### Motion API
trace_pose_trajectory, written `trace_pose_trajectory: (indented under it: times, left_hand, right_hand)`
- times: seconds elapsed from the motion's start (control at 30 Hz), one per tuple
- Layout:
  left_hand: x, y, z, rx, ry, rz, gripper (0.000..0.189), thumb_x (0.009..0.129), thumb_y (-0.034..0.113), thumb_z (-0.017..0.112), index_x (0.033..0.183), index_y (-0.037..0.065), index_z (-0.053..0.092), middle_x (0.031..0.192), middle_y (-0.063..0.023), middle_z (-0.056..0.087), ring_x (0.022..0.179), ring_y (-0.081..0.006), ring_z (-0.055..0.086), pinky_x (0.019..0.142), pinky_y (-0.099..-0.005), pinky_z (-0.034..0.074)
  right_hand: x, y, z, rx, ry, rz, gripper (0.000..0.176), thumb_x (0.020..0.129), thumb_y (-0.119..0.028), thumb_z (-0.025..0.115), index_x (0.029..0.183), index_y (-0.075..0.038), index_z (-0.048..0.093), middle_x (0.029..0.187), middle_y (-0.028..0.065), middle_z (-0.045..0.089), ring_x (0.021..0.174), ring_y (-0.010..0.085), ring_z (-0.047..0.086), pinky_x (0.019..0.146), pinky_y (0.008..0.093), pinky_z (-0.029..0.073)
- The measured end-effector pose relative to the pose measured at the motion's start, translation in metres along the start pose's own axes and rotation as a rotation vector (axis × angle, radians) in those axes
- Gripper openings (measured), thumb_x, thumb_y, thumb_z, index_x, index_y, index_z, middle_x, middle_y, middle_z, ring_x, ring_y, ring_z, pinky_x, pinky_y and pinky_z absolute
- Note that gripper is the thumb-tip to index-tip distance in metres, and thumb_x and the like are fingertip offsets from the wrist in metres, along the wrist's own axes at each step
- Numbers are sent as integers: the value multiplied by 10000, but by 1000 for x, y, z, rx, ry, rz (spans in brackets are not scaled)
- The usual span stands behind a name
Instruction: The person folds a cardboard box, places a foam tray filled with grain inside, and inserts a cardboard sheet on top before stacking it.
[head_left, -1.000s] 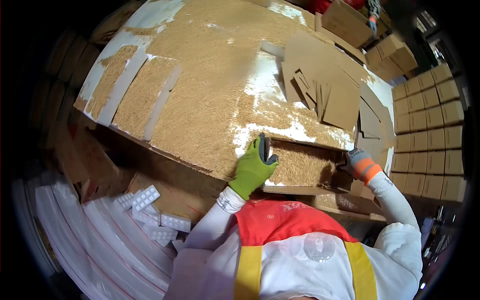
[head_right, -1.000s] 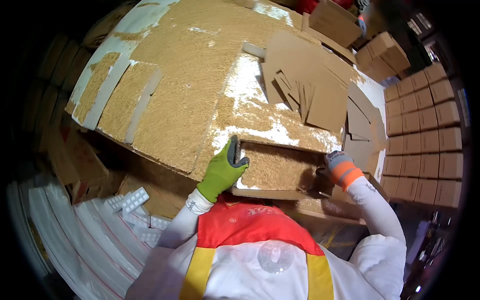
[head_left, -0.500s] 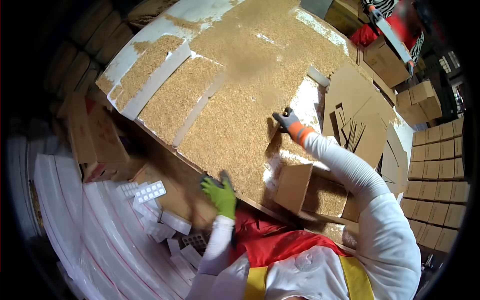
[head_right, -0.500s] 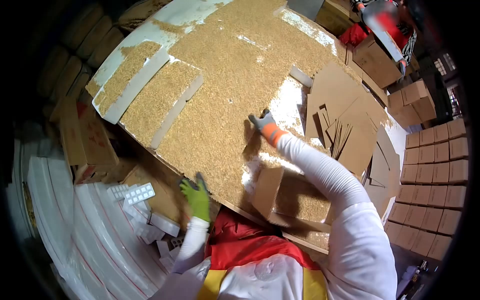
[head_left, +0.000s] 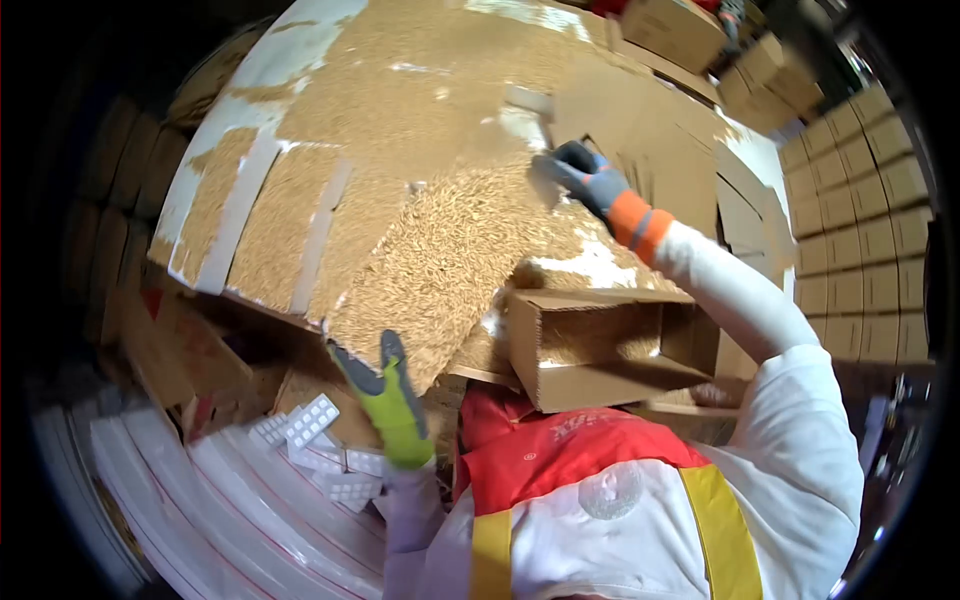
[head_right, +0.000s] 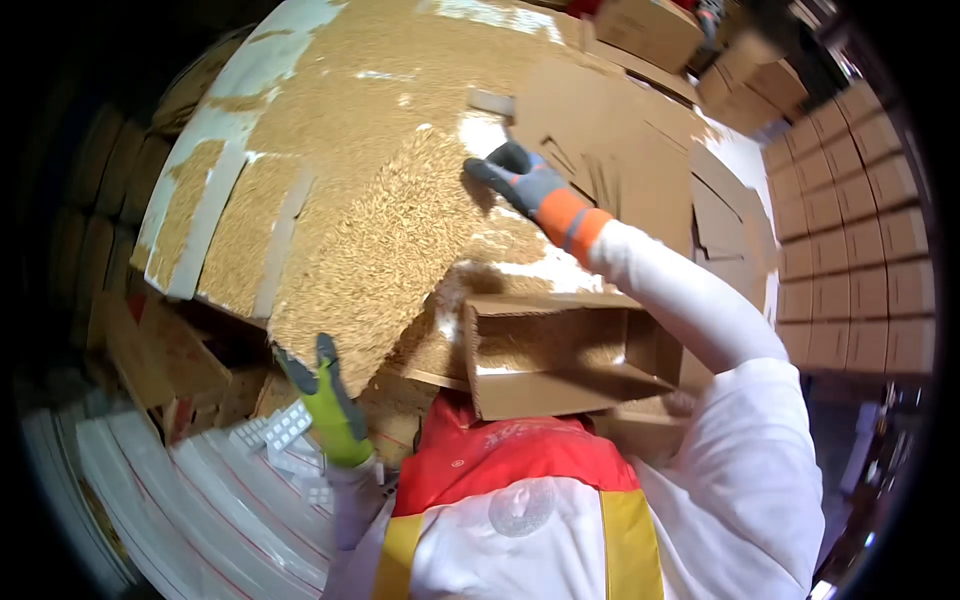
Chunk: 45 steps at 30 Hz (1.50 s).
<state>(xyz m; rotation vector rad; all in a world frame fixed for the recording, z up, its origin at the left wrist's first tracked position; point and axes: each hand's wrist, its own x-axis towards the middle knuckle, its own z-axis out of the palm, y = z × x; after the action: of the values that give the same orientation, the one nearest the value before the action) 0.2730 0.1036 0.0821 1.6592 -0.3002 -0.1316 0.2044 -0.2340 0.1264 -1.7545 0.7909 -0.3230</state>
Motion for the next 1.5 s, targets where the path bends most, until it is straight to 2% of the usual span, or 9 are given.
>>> trace_pose_trajectory:
  times: [0.13,0.33,0.4,0.57,0.9,0.97,1.07,1.37,1.5]
  left_hand:
    - [9,81,14,-136,-331,-89,607,976,56,548,1520,40,279,1422,-136,444,1236,-226,495,1058,-361,423]
    - [-32,112,78,-445,-754,-429,900,828,55,713,1552,68,179,1485,-118,377,1300,-236,446,1062,-371,426]
    - [-42,79,88,126,-846,368,895,812,135,746,1536,59,227,1533,-172,318,1359,-339,396,1106,-442,365]
    - [-24,73,100,687,-1050,626,657,868,339,639,1452,100,459,1596,-251,167,1449,-523,75,1113,-681,53]
    - [10,30,123,134,-989,446,583,911,-4,477,1486,18,378,1582,-170,293,1457,-334,295,1172,-384,271]
    - [17,14,127,20,-995,376,595,906,0,489,1489,22,375,1566,-178,324,1459,-330,292,1172,-381,270]
    - [27,5,121,-116,-1034,240,608,949,257,551,1471,-15,396,1572,-144,330,1448,-252,320,1181,-376,245]
    - [37,29,121,-68,-1122,130,416,938,112,598,1336,-6,568,1455,-155,496,1329,-238,481,1079,-335,392]
    - [33,58,131,319,-1101,460,420,862,74,667,1279,59,627,1404,-151,546,1304,-302,506,1072,-380,407]
  right_hand:
    - [-105,-22,-95,388,64,32,353,882,-373,740,1033,-70,641,873,42,629,806,109,527,728,283,443]
    - [-264,-13,-165,-129,420,118,291,924,-250,644,1090,-13,609,979,47,593,912,133,544,809,287,443]
    - [-303,-2,-168,-205,514,57,316,924,-257,632,1107,-1,602,978,43,599,923,123,541,832,277,443]
    - [-344,29,-158,-89,681,213,297,957,-203,599,1150,22,584,1056,73,621,976,145,570,877,288,454]
    - [-298,52,-131,-41,888,162,311,913,-306,707,1035,-30,632,969,22,621,844,88,577,747,243,475]
    - [-294,64,-136,-487,796,-57,314,900,-316,727,1023,-43,630,953,12,621,830,83,570,737,243,473]
    - [-274,86,-107,36,948,113,286,844,-172,794,1013,-56,594,918,-20,564,826,64,517,714,228,456]
    - [-255,36,-115,-1225,414,282,325,784,-298,773,1036,-130,653,1078,121,586,1021,303,592,854,403,501]
    - [-260,78,-130,-915,328,144,318,787,-377,757,1033,-191,679,1100,97,595,1026,298,597,856,392,499]
